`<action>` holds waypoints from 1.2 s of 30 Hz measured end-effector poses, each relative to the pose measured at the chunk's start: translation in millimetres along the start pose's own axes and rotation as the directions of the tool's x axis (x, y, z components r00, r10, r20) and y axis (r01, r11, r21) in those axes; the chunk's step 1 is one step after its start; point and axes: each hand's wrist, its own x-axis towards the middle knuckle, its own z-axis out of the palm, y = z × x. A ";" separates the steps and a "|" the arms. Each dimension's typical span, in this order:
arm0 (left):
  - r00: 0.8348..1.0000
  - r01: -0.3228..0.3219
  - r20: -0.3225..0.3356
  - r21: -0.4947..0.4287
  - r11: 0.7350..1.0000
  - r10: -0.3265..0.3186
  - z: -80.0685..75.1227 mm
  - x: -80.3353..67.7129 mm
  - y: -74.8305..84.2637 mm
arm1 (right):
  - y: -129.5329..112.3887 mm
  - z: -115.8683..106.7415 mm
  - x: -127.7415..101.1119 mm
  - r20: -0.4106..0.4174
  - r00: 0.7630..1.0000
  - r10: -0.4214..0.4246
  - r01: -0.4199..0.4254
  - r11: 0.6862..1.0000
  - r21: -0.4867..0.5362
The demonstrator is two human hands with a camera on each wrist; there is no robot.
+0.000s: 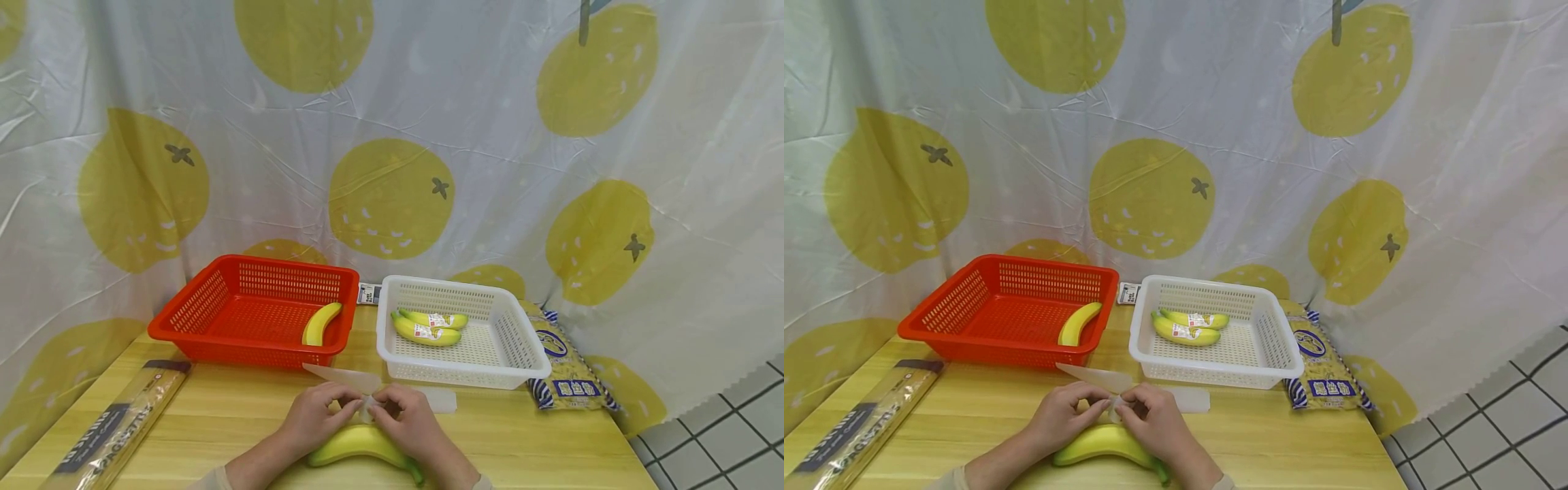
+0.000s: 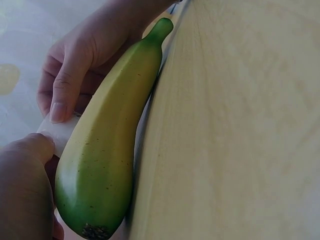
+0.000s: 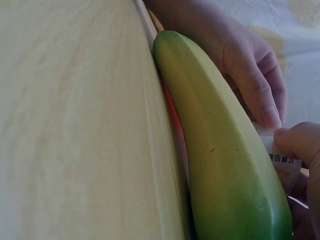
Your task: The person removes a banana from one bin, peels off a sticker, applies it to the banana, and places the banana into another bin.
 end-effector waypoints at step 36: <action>0.999 -0.032 -0.007 -0.024 0.999 0.032 -0.4 0.4 0.9 | -2.6 -2.4 0.3 -0.009 1.000 0.028 -0.028 1.000 -0.014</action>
